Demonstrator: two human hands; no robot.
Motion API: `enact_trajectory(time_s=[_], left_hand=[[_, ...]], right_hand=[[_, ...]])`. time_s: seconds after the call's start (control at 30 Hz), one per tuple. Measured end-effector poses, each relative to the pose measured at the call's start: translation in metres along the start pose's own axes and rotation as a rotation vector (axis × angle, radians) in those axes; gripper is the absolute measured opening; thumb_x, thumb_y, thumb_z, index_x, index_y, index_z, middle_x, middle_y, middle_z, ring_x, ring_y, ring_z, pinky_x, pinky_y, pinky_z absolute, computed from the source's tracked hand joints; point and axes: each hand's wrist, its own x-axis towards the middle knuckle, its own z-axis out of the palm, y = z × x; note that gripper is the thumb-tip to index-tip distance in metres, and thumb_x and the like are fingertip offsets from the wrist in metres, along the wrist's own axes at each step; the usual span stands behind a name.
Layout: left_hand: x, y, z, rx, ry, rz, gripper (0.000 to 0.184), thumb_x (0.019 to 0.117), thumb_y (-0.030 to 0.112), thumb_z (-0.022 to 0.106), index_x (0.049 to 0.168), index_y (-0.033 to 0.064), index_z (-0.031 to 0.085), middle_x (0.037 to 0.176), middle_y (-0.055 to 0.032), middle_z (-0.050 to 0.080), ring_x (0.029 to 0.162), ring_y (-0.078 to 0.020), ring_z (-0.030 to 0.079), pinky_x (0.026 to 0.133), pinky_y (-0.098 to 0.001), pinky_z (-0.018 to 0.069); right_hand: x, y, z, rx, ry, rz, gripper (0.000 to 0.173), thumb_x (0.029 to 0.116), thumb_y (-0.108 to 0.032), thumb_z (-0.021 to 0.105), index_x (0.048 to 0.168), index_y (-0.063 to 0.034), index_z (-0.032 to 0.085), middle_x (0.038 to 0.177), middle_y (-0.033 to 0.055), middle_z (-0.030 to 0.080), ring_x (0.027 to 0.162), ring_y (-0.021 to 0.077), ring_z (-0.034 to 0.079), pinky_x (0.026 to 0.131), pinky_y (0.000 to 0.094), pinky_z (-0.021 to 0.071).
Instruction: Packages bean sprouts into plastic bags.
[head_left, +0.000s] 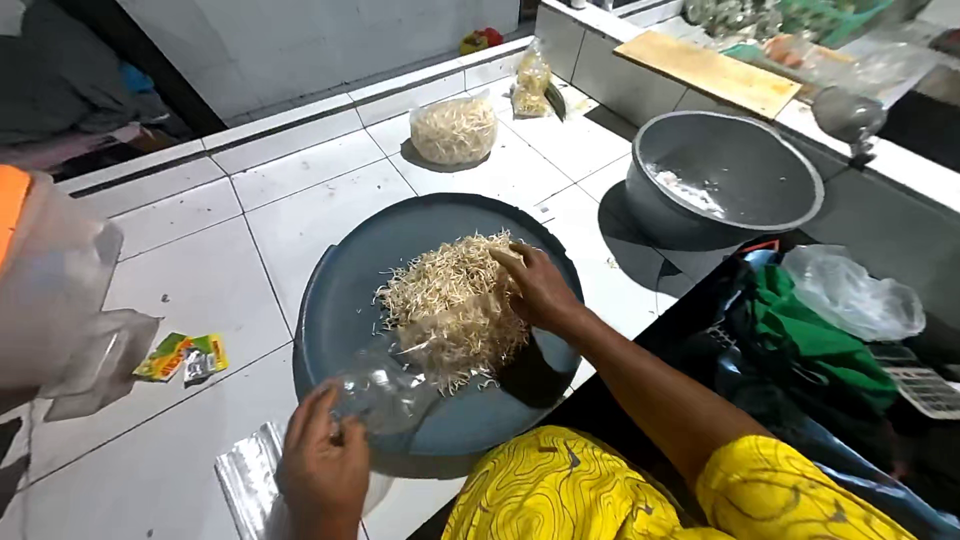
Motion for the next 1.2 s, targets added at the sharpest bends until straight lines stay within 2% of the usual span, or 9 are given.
enact_trajectory(time_s=[0.1,0.23,0.37,0.53,0.63,0.77,0.93,1.07,1.2], left_hand=[[0.006,-0.01,-0.026,-0.024,0.091,-0.007,0.041,0.0927,0.004,0.055,0.132,-0.0005,0.064,0.138,-0.0218,0.06,0.112,-0.0241,0.067,0.083,-0.0361,0.0588],[0.013,-0.015,-0.048,0.019,0.191,-0.068,0.042,0.0931,0.003,0.054,0.134,-0.0019,0.062,0.139,-0.0239,0.059,0.098,-0.0232,0.069,0.074,-0.0355,0.0584],[0.026,-0.033,-0.059,0.093,0.306,-0.133,0.045,0.0986,0.009,0.052,0.142,-0.0006,0.055,0.144,-0.0247,0.055,0.098,-0.0268,0.068,0.078,-0.0407,0.0577],[0.052,-0.022,-0.052,-0.094,0.437,-0.168,0.053,0.1008,0.008,0.053,0.15,-0.0075,0.04,0.133,-0.0235,0.058,0.077,-0.0155,0.066,0.068,-0.0344,0.0583],[0.065,-0.011,-0.027,-0.365,0.348,-0.236,0.056,0.1054,0.014,0.047,0.155,-0.0032,0.028,0.135,-0.0195,0.056,0.085,-0.0133,0.07,0.074,-0.0336,0.0623],[0.07,-0.041,0.004,-0.259,0.345,-0.369,0.045,0.1033,0.014,0.054,0.146,0.0006,0.049,0.139,-0.0203,0.057,0.087,-0.0212,0.07,0.074,-0.04,0.0612],[0.056,-0.091,0.001,-0.356,0.505,-0.63,0.05,0.1058,0.017,0.052,0.152,0.0031,0.038,0.139,-0.0182,0.052,0.08,-0.0184,0.07,0.071,-0.0369,0.0633],[0.024,-0.106,-0.023,0.214,0.119,-0.849,0.061,0.1053,0.04,0.049,0.155,0.0057,0.041,0.143,-0.0333,0.051,0.123,-0.0469,0.058,0.1,-0.0642,0.0478],[0.007,-0.081,-0.036,0.555,0.253,-0.749,0.057,0.0952,0.043,0.061,0.141,0.0086,0.056,0.14,-0.0369,0.048,0.119,-0.0563,0.055,0.091,-0.0693,0.0475]], right_hand=[[0.037,0.022,0.025,-0.039,-0.131,-0.004,0.106,0.0632,-0.02,0.095,0.154,-0.042,0.043,0.167,0.0205,0.023,0.145,0.0492,0.037,0.101,0.0708,0.0474],[0.066,0.03,0.029,0.006,-0.192,0.038,0.058,0.0702,-0.02,0.088,0.124,-0.0299,0.068,0.136,0.0139,0.06,0.12,0.0435,0.057,0.087,0.0663,0.0538],[0.073,0.016,-0.013,0.182,-0.109,0.026,0.02,0.0905,-0.014,0.07,0.11,-0.0116,0.074,0.101,0.0109,0.073,0.09,0.0278,0.071,0.083,0.0563,0.0582],[0.072,0.023,-0.013,0.001,-0.242,0.093,0.07,0.083,-0.032,0.083,0.146,-0.0208,0.055,0.144,0.0186,0.056,0.126,0.042,0.058,0.099,0.0661,0.0501],[0.054,0.034,0.001,0.0,-0.134,0.244,0.098,0.0789,-0.053,0.084,0.157,-0.0138,0.04,0.155,0.0259,0.042,0.137,0.0504,0.046,0.101,0.0719,0.0454],[0.019,0.047,0.005,0.072,-0.022,0.289,0.09,0.0842,-0.053,0.08,0.155,-0.0114,0.042,0.149,0.0245,0.049,0.132,0.047,0.052,0.103,0.0683,0.0458],[-0.013,0.076,0.019,0.171,-0.01,0.236,0.075,0.0911,-0.039,0.075,0.153,-0.0077,0.045,0.142,0.0236,0.055,0.123,0.0399,0.059,0.102,0.0608,0.0495],[-0.027,0.064,0.018,0.22,-0.004,0.387,0.074,0.0927,-0.041,0.073,0.15,-0.0033,0.046,0.131,0.0225,0.063,0.113,0.0353,0.066,0.098,0.0579,0.0537],[-0.045,0.04,0.014,0.209,-0.047,0.497,0.076,0.0904,-0.051,0.073,0.142,0.0006,0.05,0.126,0.0226,0.063,0.104,0.0347,0.067,0.092,0.0579,0.0554]])
